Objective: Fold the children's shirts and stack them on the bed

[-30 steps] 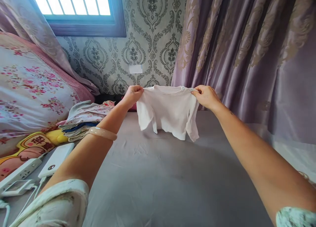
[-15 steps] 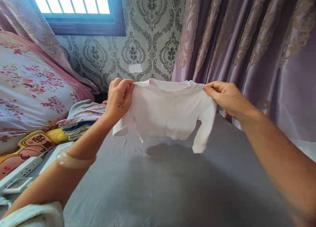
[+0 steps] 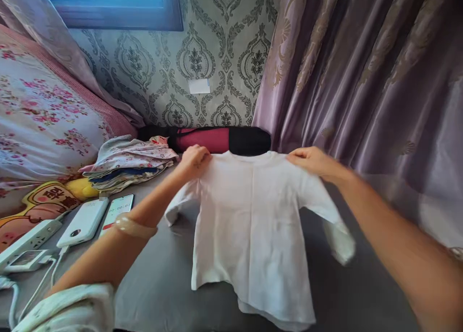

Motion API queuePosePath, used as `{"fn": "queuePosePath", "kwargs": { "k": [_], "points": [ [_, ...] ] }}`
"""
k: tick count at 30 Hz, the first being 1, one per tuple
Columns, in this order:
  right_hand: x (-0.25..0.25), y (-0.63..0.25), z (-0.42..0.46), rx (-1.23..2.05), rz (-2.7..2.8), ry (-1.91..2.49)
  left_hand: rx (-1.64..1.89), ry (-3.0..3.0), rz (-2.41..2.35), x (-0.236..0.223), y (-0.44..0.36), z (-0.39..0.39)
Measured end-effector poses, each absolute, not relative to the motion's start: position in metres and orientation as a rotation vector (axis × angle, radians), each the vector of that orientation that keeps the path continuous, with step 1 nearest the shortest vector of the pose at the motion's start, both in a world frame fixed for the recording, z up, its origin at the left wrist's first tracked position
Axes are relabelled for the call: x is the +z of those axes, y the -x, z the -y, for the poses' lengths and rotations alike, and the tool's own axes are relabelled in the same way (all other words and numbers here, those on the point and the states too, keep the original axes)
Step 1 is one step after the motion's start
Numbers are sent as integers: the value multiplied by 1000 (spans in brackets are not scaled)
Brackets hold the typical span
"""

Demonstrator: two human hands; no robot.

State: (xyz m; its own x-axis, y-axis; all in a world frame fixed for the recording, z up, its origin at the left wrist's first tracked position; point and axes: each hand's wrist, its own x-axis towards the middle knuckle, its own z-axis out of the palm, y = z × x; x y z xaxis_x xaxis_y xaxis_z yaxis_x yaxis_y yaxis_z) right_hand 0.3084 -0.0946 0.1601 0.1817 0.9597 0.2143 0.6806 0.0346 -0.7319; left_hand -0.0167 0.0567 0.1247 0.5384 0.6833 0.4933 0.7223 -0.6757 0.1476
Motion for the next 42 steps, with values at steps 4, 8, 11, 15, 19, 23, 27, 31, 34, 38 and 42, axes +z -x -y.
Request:
{"fn": "queuePosePath", "kwargs": {
  "k": [4,8,11,15,19,23,27,31,34,38,42],
  "points": [
    [75,-324,62,291,1734,1846,-560,2675,1491,40,-12,-76],
    [20,-322,51,79,1826,2008,-543,2693,1525,-7,-23,-78],
    [4,-317,51,-33,1865,2107,-537,2716,1470,-21,-22,-80],
    [-2,-315,47,-116,1906,2222,-535,2716,1375,-31,-20,-89],
    [-7,-317,34,-173,1971,2282,-517,2655,1307,-40,-18,-103],
    [-14,-320,17,-201,2004,2330,-484,2586,1307,-45,-18,-120],
    [-20,-325,-4,-190,2036,2364,-476,2559,1271,-47,-22,-141],
    [-25,-332,-24,-160,2044,2384,-449,2550,1247,-46,-29,-162],
    [-28,-338,-40,-154,2040,2393,-411,2542,1254,-44,-37,-175],
    [-31,-342,-57,-155,2010,2412,-381,2542,1320,-43,-47,-188],
    [-33,-343,-63,-82,2002,2421,-215,2606,1408,-44,-50,-193]
  ]
}}
